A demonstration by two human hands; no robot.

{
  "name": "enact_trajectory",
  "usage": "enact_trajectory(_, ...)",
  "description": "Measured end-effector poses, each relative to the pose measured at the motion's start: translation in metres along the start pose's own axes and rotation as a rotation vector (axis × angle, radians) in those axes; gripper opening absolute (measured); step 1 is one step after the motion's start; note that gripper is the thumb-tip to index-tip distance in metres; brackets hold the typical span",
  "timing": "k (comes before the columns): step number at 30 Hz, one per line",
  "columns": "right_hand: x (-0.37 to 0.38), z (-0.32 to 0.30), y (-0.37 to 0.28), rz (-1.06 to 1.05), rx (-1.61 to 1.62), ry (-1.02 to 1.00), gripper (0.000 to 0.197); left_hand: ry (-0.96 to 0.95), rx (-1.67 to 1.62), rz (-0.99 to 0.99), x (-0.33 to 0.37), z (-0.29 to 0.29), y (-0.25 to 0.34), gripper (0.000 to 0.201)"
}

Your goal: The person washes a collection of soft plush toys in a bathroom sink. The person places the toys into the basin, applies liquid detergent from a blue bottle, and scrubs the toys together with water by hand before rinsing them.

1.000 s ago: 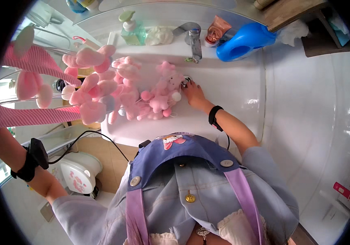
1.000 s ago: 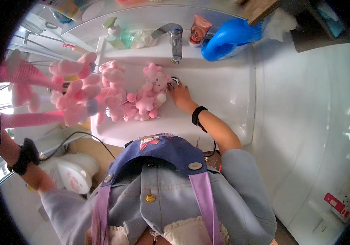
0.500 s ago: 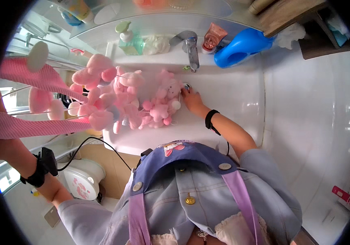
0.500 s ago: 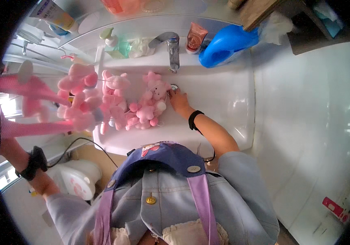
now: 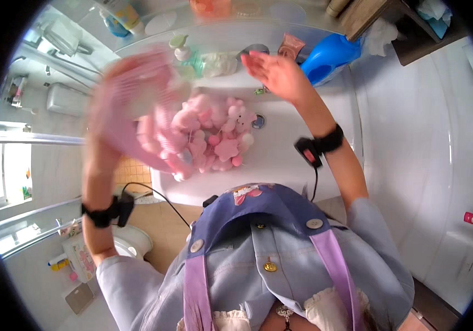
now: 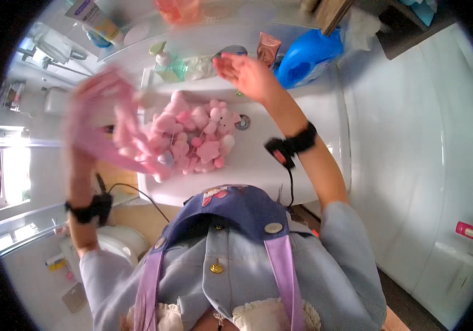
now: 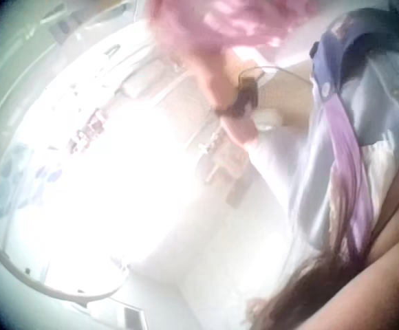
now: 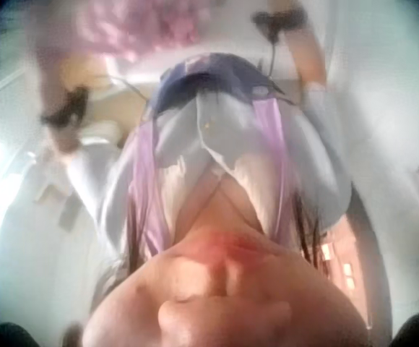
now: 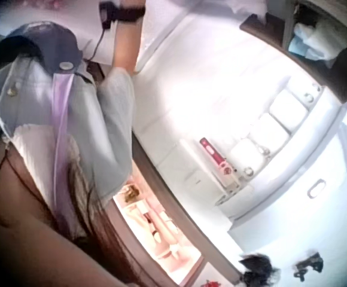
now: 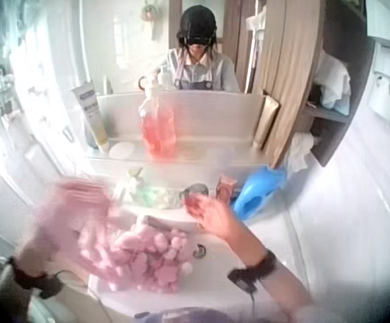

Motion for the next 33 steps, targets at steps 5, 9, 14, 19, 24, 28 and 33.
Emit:
enact_trajectory(5, 0.066, -0.004, -0.022, 0.023, 0.499, -0.156, 0.041, -0.568, -0.382, -0.227, -0.063, 0.135, 0.006, 0.054)
enact_trajectory(9, 0.047, 0.052, -0.042, -0.224, 0.207, -0.047, 0.014, -0.79, -0.128, -0.489, -0.14, 0.181, -0.017, 0.079)
enact_trajectory(14, 0.037, -0.01, 0.012, 0.019, 0.144, 0.129, 0.037, -0.7, -0.04, -0.503, -0.166, 0.219, -0.005, 0.097)
enact_trajectory(19, 0.06, -0.034, 0.044, 0.067, 0.336, 0.427, 0.042, -0.745, 0.106, -0.334, -0.17, 0.286, 0.004, 0.09)
enact_trajectory(24, 0.043, -0.009, 0.019, 0.128, 0.259, 0.022, 0.043, -0.522, 0.133, -0.488, -0.151, 0.368, 0.004, 0.066)
enact_trajectory(28, -0.012, -0.026, 0.029, 0.208, -0.396, -0.207, 0.039, -0.445, -0.108, -0.578, -0.084, 0.393, 0.034, 0.077)
enact_trajectory(33, -0.066, -0.109, 0.029, 0.202, -1.549, -0.032, 0.051, -0.595, -0.593, -0.323, -0.049, 0.352, 0.069, 0.08)
Point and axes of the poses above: each hand's wrist, its own x-axis towards the middle knuckle, its own z-axis out of the palm, y = z × x, the point moved 4 cm from there along x, towards the middle knuckle, and after that the axes turned 4 degrees about -z, right-handed, at the moved point
